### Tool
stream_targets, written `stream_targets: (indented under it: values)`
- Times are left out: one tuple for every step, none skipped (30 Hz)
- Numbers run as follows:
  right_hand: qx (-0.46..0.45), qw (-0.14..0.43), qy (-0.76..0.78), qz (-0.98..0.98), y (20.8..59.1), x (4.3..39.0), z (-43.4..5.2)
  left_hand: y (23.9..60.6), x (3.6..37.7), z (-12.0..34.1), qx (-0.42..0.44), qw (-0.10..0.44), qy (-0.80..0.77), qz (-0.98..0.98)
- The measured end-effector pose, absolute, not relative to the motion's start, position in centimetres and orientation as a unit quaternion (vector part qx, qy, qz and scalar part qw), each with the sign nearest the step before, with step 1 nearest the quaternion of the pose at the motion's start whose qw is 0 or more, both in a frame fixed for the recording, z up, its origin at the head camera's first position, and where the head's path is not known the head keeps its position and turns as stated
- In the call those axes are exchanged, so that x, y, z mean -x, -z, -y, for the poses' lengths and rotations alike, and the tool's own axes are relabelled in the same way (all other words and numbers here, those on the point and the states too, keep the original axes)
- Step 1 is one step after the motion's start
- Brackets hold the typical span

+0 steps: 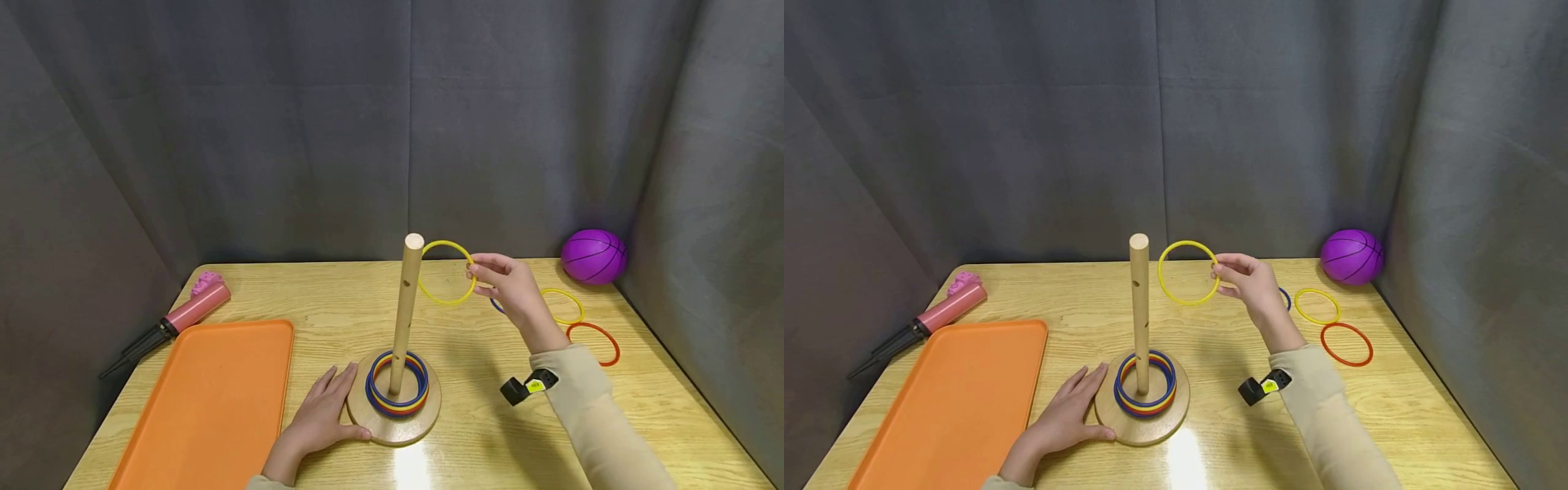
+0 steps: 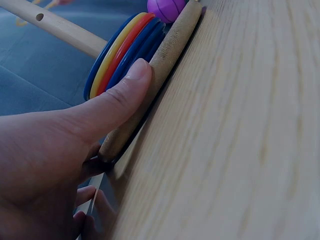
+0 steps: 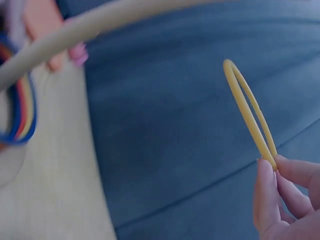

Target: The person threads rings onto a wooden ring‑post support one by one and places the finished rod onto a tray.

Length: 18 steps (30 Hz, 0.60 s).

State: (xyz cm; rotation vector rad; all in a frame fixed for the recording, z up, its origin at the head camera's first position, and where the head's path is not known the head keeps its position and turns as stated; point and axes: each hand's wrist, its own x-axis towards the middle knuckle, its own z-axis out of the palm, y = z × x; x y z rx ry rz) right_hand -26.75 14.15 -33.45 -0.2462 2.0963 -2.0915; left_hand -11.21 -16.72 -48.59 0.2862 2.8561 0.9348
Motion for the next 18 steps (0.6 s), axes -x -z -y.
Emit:
stream_targets:
  values:
    - [0.084, 0.084, 0.722, -0.682, 32.9, 26.5, -14.1, 48.6, 11.2, 16.7, -0.095, 0.061, -0.308, -0.944]
    - [0.087, 0.084, 0.741, -0.661, 32.5, 26.3, -14.0, 48.6, 11.2, 16.7, -0.095, 0.062, -0.308, -0.945]
    - [0.089, 0.084, 0.759, -0.64, 32.0, 26.0, -13.9, 48.6, 11.2, 16.7, -0.095, 0.062, -0.308, -0.944]
    - [0.09, 0.084, 0.776, -0.619, 31.5, 25.8, -13.8, 48.6, 11.2, 16.7, -0.096, 0.062, -0.308, -0.944]
    - [0.092, 0.085, 0.791, -0.598, 31.0, 25.6, -13.8, 48.6, 11.2, 16.7, -0.096, 0.062, -0.309, -0.944]
    - [0.095, 0.086, 0.806, -0.578, 30.6, 25.4, -13.7, 48.6, 11.2, 16.7, -0.097, 0.062, -0.309, -0.944]
    - [0.097, 0.086, 0.819, -0.559, 30.1, 25.2, -13.7, 48.6, 11.2, 16.7, -0.097, 0.062, -0.31, -0.944]
    - [0.099, 0.087, 0.829, -0.543, 29.7, 25.0, -13.6, 48.7, 11.2, 16.7, -0.098, 0.063, -0.31, -0.944]
    - [0.101, 0.088, 0.84, -0.525, 29.2, 24.8, -13.6, 48.7, 11.2, 16.7, -0.098, 0.062, -0.311, -0.943]
    - [0.104, 0.09, 0.851, -0.507, 28.9, 24.6, -13.6, 48.7, 11.2, 16.7, -0.099, 0.062, -0.311, -0.943]
    - [0.107, 0.093, 0.859, -0.493, 28.5, 24.4, -13.6, 48.7, 11.2, 16.7, -0.099, 0.062, -0.311, -0.943]
    - [0.11, 0.096, 0.866, -0.478, 28.1, 24.2, -13.5, 48.7, 11.3, 16.7, -0.099, 0.062, -0.311, -0.943]
    - [0.114, 0.098, 0.872, -0.465, 27.8, 24.0, -13.5, 48.7, 11.3, 16.7, -0.099, 0.062, -0.311, -0.943]
    - [0.118, 0.102, 0.877, -0.455, 27.4, 23.8, -13.4, 48.8, 11.3, 16.7, -0.099, 0.063, -0.311, -0.943]
    - [0.122, 0.105, 0.88, -0.447, 27.2, 23.6, -13.3, 48.8, 11.3, 16.7, -0.1, 0.062, -0.311, -0.943]
    - [0.127, 0.107, 0.882, -0.441, 26.9, 23.4, -13.2, 48.8, 11.3, 16.8, -0.1, 0.062, -0.311, -0.943]
    - [0.13, 0.109, 0.882, -0.439, 26.6, 23.2, -13.1, 48.8, 11.3, 16.8, -0.1, 0.063, -0.312, -0.943]
    - [0.134, 0.111, 0.882, -0.437, 26.4, 23.0, -13.0, 48.8, 11.3, 16.8, -0.1, 0.063, -0.312, -0.943]
